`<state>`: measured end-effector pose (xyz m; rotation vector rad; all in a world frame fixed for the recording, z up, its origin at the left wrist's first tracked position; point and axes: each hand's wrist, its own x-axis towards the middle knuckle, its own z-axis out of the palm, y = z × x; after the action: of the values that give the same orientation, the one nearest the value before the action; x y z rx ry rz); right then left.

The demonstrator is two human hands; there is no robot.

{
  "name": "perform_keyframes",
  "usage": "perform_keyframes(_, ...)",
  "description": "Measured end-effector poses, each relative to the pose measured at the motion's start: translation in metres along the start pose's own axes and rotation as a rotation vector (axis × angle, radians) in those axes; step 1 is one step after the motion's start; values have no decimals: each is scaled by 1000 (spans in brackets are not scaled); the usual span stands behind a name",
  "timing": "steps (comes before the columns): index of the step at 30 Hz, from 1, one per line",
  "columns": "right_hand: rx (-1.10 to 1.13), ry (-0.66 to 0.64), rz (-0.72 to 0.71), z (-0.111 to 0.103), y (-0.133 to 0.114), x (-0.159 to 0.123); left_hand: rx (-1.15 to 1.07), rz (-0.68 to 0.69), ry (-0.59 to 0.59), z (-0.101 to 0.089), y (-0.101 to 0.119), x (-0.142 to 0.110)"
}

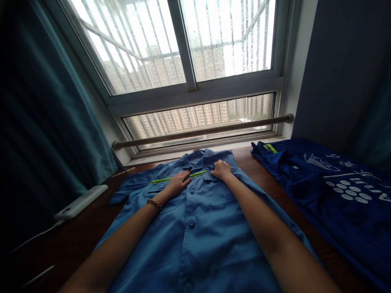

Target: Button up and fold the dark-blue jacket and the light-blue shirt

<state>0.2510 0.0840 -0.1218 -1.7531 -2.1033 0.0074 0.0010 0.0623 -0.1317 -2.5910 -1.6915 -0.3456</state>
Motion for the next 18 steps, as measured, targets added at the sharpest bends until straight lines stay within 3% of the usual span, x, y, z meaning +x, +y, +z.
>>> perform_keyframes(12, 10, -24, -144, -15, -8, 3, -69, 6, 48, 3, -3, -1)
perform_keyframes(15, -8, -84, -199, -4, -11, -2, -219, -1, 113, 4, -2, 1)
perform_keyframes(18, -23, -128, -228, 6, -11, -6, -462, -162, 213, -5, -12, 9)
